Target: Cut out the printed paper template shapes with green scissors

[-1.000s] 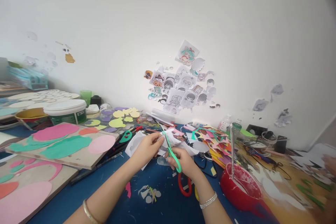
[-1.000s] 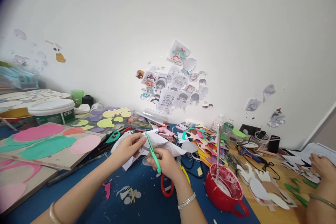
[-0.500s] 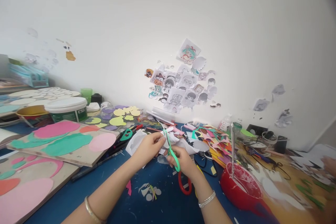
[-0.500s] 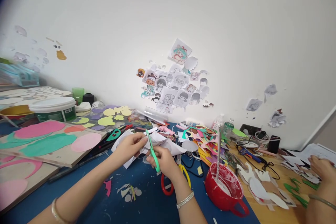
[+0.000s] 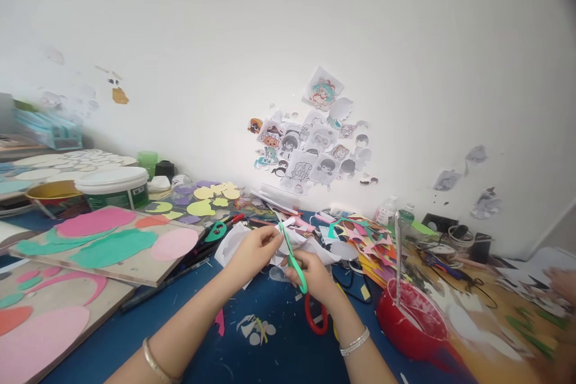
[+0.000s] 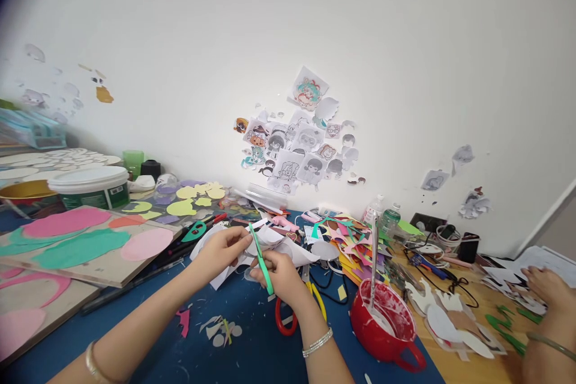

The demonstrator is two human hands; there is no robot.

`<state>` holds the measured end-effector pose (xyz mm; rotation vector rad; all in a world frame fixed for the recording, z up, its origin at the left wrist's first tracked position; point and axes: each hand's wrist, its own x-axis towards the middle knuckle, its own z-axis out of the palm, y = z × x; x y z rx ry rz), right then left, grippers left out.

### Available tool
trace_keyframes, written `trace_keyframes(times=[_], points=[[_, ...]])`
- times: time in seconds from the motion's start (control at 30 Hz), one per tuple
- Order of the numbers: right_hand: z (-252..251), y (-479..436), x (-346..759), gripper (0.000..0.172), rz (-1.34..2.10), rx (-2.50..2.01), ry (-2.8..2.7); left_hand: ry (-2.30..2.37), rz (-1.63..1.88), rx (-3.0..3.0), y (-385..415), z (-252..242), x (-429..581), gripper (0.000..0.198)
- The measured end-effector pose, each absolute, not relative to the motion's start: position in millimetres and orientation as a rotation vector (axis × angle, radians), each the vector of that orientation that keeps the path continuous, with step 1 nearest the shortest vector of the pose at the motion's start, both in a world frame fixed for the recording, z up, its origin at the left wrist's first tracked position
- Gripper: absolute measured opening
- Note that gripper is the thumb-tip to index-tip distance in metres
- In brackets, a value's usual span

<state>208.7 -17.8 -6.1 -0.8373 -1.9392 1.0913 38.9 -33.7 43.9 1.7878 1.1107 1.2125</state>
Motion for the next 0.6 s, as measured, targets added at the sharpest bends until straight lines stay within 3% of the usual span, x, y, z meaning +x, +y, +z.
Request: trace_keyframes(times=[0.27, 0.6], points=[[-8, -17, 206, 0.039, 1.106, -0.783, -1.905, 0.947, 1.249, 1.422, -33, 42, 38, 0.028], [8, -24, 209, 0.045, 1.127, -0.640, -1.927, 0.871, 0.987, 1.506, -37, 46, 38, 0.031]])
